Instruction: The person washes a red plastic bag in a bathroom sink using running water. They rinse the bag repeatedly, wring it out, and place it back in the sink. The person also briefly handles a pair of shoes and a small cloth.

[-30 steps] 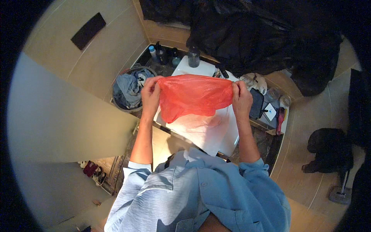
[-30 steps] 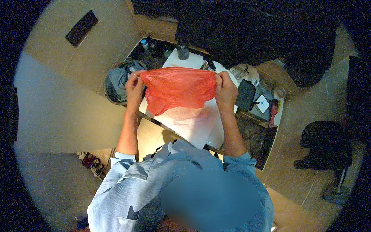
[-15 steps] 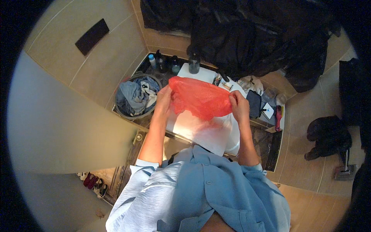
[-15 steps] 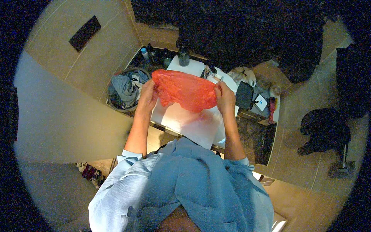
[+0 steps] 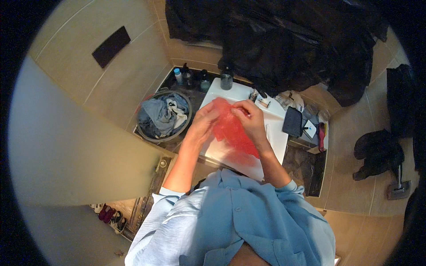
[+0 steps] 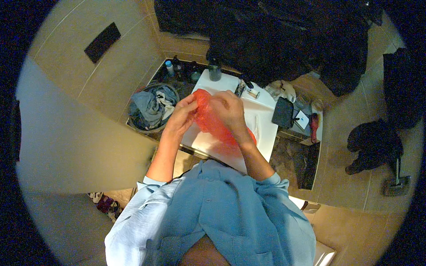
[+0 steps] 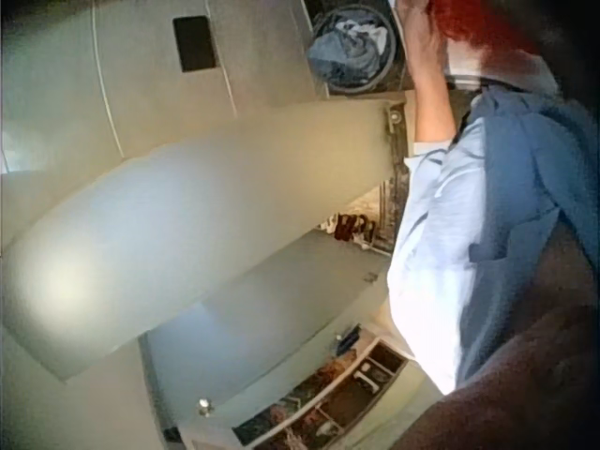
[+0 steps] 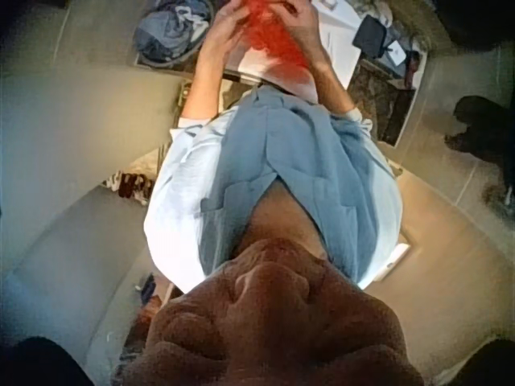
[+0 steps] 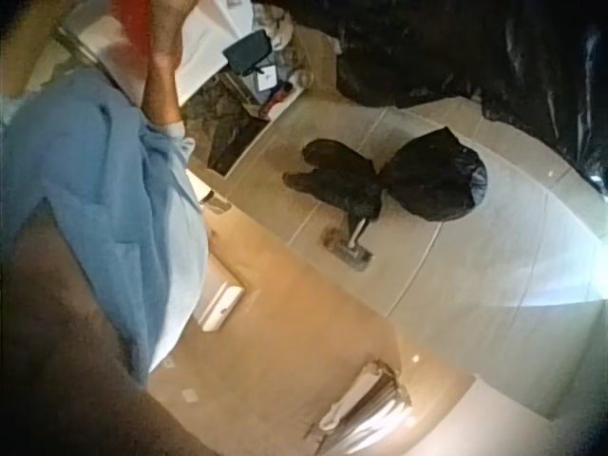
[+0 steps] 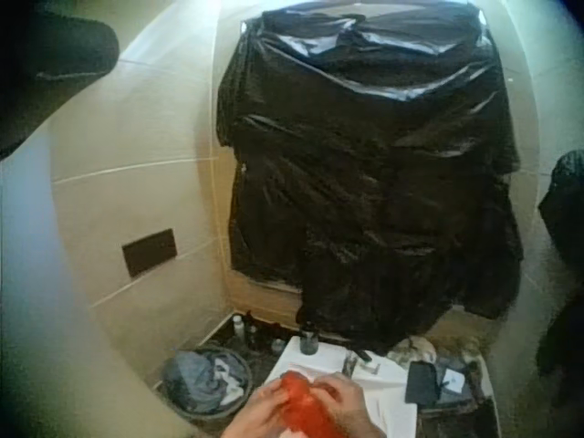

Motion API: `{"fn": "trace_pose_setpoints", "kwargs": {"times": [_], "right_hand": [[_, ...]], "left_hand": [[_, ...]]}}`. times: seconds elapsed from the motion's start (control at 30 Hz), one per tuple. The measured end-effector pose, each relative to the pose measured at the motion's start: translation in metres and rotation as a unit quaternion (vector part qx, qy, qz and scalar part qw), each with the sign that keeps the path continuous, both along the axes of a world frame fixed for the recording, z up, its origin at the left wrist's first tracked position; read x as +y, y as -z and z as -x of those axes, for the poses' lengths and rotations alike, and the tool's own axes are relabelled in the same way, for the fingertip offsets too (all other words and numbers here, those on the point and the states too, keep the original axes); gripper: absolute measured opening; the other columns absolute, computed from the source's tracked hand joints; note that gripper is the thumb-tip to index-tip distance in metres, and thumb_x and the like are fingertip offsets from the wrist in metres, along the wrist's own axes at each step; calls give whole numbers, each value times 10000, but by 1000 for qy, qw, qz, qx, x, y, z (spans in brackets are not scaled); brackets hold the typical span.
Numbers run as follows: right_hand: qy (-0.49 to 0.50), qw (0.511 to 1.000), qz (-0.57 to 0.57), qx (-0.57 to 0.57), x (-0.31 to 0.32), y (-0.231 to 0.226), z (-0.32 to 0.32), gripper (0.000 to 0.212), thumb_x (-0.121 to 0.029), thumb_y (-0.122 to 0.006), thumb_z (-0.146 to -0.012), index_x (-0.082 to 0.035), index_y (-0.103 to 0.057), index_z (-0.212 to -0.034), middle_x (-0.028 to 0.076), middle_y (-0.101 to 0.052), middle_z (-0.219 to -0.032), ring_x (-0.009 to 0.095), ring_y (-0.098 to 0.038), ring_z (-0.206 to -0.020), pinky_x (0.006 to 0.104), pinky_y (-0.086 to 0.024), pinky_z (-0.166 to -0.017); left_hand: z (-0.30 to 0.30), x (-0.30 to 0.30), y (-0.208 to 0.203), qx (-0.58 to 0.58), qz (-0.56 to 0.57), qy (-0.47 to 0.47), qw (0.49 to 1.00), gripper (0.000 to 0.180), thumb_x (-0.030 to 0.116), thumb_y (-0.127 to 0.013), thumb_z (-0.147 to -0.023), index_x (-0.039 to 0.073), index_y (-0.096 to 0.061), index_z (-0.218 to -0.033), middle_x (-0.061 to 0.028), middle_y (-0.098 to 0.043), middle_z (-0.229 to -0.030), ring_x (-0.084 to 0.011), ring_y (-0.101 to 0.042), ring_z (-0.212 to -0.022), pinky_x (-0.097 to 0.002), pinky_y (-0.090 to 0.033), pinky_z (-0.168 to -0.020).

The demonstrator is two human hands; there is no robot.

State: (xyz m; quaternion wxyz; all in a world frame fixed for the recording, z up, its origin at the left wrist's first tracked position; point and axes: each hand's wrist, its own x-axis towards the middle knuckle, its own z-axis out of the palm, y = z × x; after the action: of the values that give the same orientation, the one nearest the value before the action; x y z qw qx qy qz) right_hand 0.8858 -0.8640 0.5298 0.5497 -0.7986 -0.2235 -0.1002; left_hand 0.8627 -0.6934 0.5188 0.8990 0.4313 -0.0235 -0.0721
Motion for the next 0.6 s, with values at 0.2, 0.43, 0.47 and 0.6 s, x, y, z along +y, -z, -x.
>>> {"fn": "trace_pose_setpoints", "kwargs": {"times": [0.2, 0.43, 0.47, 0.6], "right_hand": [[-21, 973, -206, 106, -2, -2, 0, 48, -41, -582, -815, -23, -584, -859, 7, -574, -795, 69, -518, -711, 203, -417, -651], [-24, 963, -227, 143, -11, 21, -6, 139, -92, -595, -816, -34, -553, -935, 14, -568, -805, 83, -523, -751, 212, -414, -699], [-29, 966, -214, 141, -16, 28, -11, 167, -105, -599, -816, -37, -551, -961, 23, -573, -819, 92, -532, -766, 220, -420, -718], [-5, 977, -188, 96, -2, 7, -13, 279, -122, -595, -829, -33, -519, -1082, 51, -564, -926, 124, -544, -869, 241, -421, -803]], "left_hand": [[8, 21, 4, 38, -85, -92, 991, 328, 7, -621, -791, -27, -547, -1109, -80, -623, -982, -135, -603, -845, -234, -499, -747], [5, 15, 8, 12, -169, -188, 967, 295, -104, -617, -707, 5, -585, -979, -37, -594, -873, -101, -559, -768, -211, -465, -694], [6, 10, 1, -12, -188, -202, 961, 294, -115, -616, -697, 10, -582, -961, -28, -587, -867, -98, -552, -772, -212, -463, -700], [6, 3, 2, -78, -189, -188, 961, 323, -137, -617, -681, 24, -557, -955, -7, -576, -862, -93, -543, -788, -206, -450, -716]]}}
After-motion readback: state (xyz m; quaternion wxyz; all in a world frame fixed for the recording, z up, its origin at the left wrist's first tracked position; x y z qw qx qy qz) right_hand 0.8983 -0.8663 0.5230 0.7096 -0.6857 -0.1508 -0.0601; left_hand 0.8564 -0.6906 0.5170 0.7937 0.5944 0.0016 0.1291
